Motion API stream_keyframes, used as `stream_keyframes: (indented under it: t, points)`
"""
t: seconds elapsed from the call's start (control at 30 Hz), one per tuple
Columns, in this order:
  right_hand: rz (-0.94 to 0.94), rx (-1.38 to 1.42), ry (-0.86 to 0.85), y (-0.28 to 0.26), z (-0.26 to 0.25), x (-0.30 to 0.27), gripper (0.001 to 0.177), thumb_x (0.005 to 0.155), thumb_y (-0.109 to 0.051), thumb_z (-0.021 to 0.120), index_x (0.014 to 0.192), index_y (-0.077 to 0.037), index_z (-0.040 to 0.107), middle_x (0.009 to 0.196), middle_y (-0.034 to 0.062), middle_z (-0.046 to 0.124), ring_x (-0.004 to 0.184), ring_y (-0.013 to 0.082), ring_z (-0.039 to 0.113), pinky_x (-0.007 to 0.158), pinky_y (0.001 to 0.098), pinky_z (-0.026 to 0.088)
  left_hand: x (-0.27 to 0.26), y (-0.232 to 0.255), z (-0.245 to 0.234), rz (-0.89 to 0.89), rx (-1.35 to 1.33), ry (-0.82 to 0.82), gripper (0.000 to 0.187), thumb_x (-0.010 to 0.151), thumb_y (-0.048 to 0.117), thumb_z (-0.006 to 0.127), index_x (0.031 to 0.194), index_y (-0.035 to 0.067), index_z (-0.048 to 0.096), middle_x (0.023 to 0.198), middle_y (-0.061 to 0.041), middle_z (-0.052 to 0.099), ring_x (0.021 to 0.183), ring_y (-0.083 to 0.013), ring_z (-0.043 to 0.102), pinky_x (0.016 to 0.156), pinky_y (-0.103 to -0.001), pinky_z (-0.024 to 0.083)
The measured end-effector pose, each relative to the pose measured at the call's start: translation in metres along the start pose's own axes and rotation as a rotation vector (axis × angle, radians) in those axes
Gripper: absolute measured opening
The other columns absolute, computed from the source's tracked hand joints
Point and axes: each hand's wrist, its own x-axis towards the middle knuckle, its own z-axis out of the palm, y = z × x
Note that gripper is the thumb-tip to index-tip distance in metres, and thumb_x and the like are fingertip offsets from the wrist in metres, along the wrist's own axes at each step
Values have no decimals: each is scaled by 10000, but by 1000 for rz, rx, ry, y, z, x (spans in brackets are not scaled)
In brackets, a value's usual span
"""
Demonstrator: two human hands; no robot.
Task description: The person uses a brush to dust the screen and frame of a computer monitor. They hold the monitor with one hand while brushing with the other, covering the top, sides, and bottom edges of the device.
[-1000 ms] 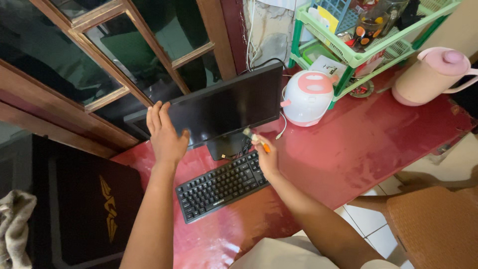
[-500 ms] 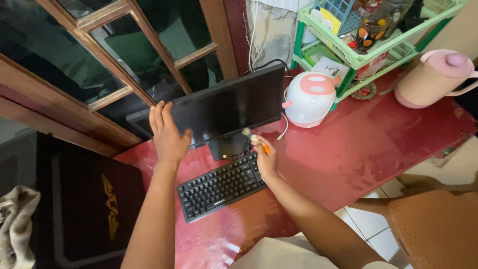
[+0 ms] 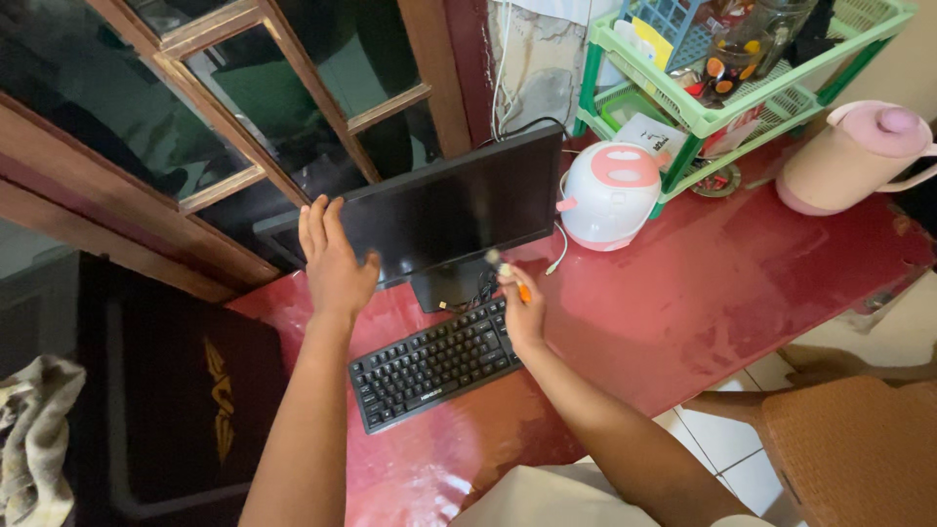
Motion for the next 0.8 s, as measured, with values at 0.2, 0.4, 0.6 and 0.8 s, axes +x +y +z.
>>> stream_keyframes:
  t: [0.2, 0.4, 0.6, 0.8]
  points:
    - [-70, -90, 150, -7, 2, 7, 305, 1064, -189, 582, 1299, -3, 639, 1220, 78, 695, 1138, 164, 635, 985, 291, 484, -1, 2, 0, -19, -16, -19, 857, 724, 35, 799, 1489, 32, 411, 1612, -179, 319, 1541, -423, 197, 1218, -469, 283]
    - [80, 12, -89, 10, 17, -2, 311, 1041, -174, 622, 1287, 4, 685, 1149, 109, 722, 1044, 174, 643, 938, 299, 498, 0, 1, -3, 13, -13, -10, 880, 698, 45, 807, 1480, 33, 406, 1588, -177, 323, 1516, -424, 206, 1225, -489, 284]
    - [5, -143, 137, -10, 17, -9, 330, 1042, -177, 585, 1325, -13, 627, 1168, 100, 717, 1058, 174, 658, 937, 292, 512, -1, -7, -11, 26, -5, -77, 890, 711, 32, 777, 1515, 90, 400, 1621, -128, 321, 1535, -403, 222, 1161, -485, 378]
    - [33, -8, -59, -4, 38, -17, 352, 1027, -199, 606, 1323, -9, 621, 1233, 109, 711, 1172, 193, 654, 1034, 308, 478, 1, -11, -10, 44, -2, -74, 901, 702, 43, 781, 1514, 93, 394, 1617, -113, 312, 1529, -395, 216, 1158, -492, 384]
